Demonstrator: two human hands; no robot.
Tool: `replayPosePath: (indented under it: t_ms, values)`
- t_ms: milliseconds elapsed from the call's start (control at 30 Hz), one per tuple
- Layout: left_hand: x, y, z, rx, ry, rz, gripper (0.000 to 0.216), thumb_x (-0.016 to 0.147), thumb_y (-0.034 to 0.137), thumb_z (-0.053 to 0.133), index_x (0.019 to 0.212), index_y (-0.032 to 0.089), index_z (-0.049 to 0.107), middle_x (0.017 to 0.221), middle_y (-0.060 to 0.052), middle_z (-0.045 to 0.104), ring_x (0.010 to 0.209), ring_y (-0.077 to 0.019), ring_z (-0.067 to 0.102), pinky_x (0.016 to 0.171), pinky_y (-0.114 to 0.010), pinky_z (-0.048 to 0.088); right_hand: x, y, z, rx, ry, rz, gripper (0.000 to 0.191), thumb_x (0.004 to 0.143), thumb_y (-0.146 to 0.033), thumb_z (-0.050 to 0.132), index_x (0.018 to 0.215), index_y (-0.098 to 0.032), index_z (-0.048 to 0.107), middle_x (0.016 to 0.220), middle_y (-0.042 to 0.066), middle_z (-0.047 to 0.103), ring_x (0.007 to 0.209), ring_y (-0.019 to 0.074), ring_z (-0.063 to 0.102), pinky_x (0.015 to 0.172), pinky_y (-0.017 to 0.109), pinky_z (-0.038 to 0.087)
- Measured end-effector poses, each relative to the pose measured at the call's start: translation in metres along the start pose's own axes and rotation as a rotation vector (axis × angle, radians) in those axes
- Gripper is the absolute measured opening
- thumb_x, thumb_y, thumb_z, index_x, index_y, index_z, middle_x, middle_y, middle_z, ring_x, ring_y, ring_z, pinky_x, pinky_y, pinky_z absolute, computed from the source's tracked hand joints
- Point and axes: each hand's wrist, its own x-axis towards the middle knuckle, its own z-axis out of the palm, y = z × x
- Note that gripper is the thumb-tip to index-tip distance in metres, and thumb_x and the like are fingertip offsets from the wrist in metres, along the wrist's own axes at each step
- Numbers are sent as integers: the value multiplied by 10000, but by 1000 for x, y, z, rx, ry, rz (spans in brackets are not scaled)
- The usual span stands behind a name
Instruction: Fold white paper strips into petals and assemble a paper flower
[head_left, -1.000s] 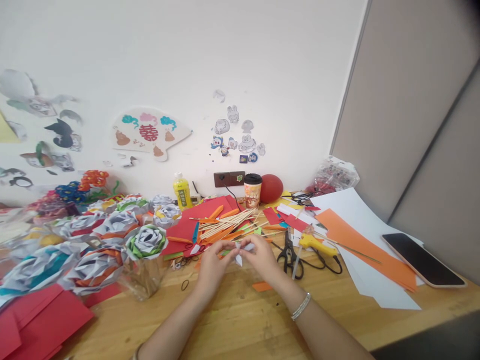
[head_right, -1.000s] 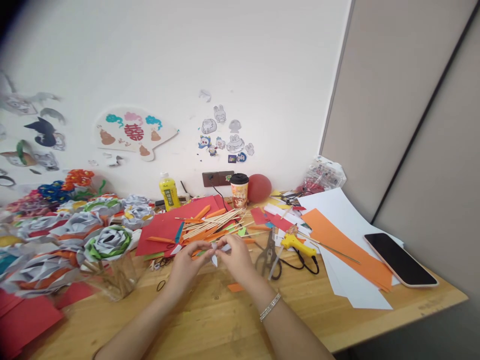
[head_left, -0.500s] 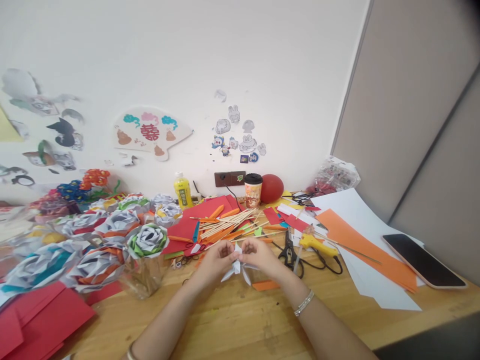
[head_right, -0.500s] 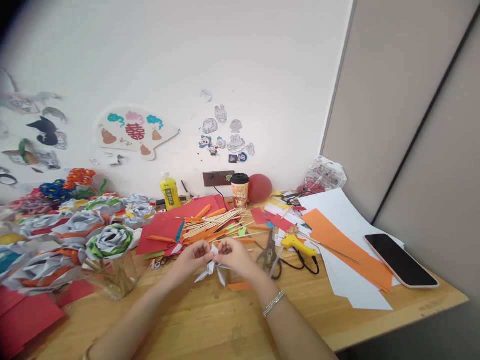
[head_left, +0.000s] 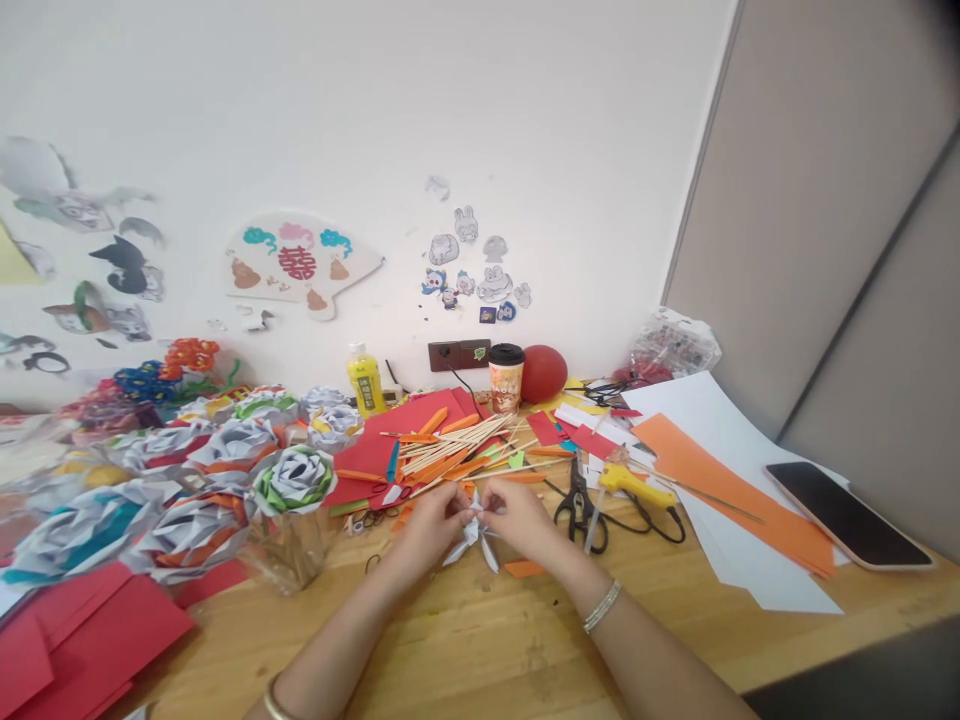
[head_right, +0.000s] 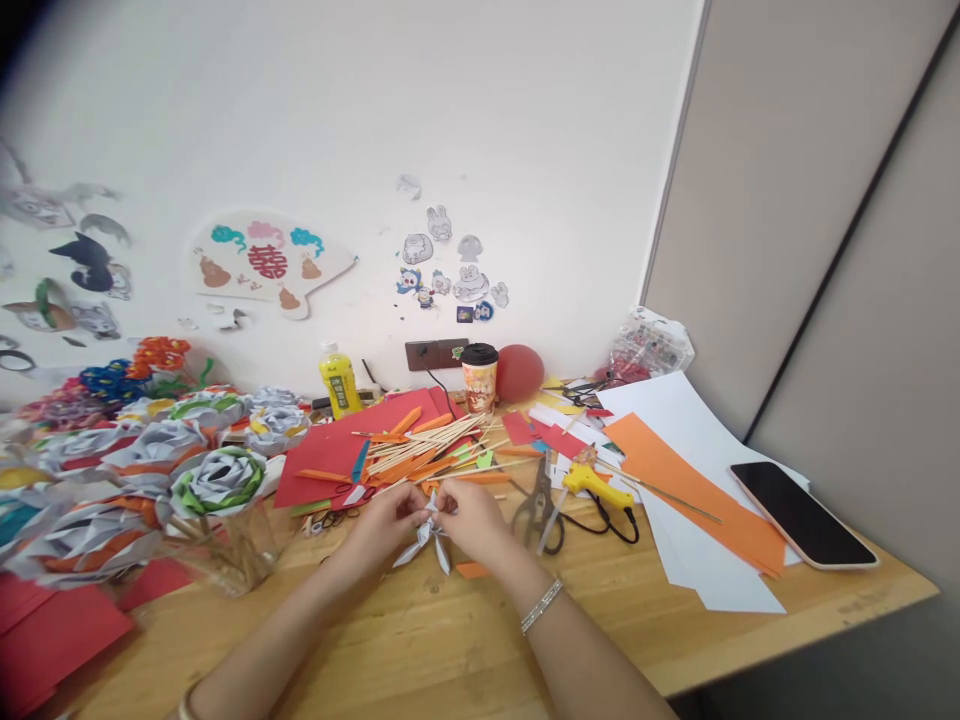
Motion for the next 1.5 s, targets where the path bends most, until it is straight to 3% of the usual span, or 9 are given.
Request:
replayPosePath:
  t_ms: [200, 333, 533, 800, 967, 1167, 1267, 1367, 1500]
  values:
    - [0, -3, -2, 19, -105, -23, 100, 651, 250, 580, 653, 151, 574, 637, -5, 588, 603, -142, 516, 574, -231, 383, -1, 0, -2, -129, 10, -32, 95, 659, -157, 641, 636, -177, 550, 681, -29, 580, 679, 126, 522, 601, 207, 361]
    - [-1, 3, -1, 132, -37, 5, 82, 642, 238, 576, 612, 161, 578, 610, 2, 585, 609, -152, 511, 564, -229, 366, 1, 1, -6, -44, -61, -95, 93, 646, -111, 644, 657, -170, 574, 684, -27, 582, 679, 118, 533, 610, 200, 385]
    - [-4, 14, 0, 199, -35, 0, 87, 655, 234, 548, 622, 163, 586, 612, -1, 588, 604, -149, 501, 569, -228, 357, 1, 1, -2, 3, -28, -78, 93, 659, -82, 622, 695, -167, 611, 660, -22, 549, 623, 107, 533, 586, 198, 401]
    - [-6, 20, -2, 232, -49, -5, 143, 672, 247, 525, 565, 161, 564, 556, 7, 562, 550, -133, 474, 529, -222, 338, -2, -8, -1, -232, 27, -151, 127, 680, -74, 585, 735, -185, 611, 635, -13, 569, 678, 138, 524, 610, 217, 368]
    - [-5, 25, -6, -39, -135, -89, 206, 676, 357, 566, 664, 152, 557, 642, -10, 592, 590, -138, 522, 554, -234, 394, -3, -9, -4, -358, 8, -230, 110, 669, -73, 588, 703, -176, 602, 658, -6, 574, 679, 140, 499, 602, 220, 336]
    - [1, 9, -6, -341, -7, -289, 262, 623, 382, 628, 659, 150, 510, 587, 11, 567, 562, -134, 551, 566, -261, 443, -1, -4, -3, -367, -10, -326, 102, 706, -79, 597, 714, -180, 599, 709, 4, 581, 770, 153, 506, 666, 234, 362]
    - [0, 5, -4, -476, -104, -374, 315, 605, 395, 662, 751, 138, 553, 655, -15, 606, 562, -134, 570, 525, -249, 437, 0, -4, -1, -328, 40, -331, 84, 716, -103, 617, 714, -181, 585, 774, 11, 593, 811, 159, 511, 709, 254, 378]
    - [-3, 6, -1, -565, -209, -406, 344, 618, 448, 649, 733, 143, 539, 587, -3, 593, 494, -120, 558, 464, -230, 417, 0, -4, 2, -272, 21, -326, 94, 736, -94, 598, 761, -185, 595, 799, 14, 608, 811, 154, 526, 714, 257, 397]
    - [-4, 7, 3, -527, -95, -411, 373, 591, 471, 655, 704, 166, 472, 479, 31, 563, 388, -93, 503, 374, -192, 366, -1, -4, 5, -284, 2, -413, 116, 777, -89, 544, 777, -184, 611, 766, 20, 616, 777, 153, 529, 695, 256, 410]
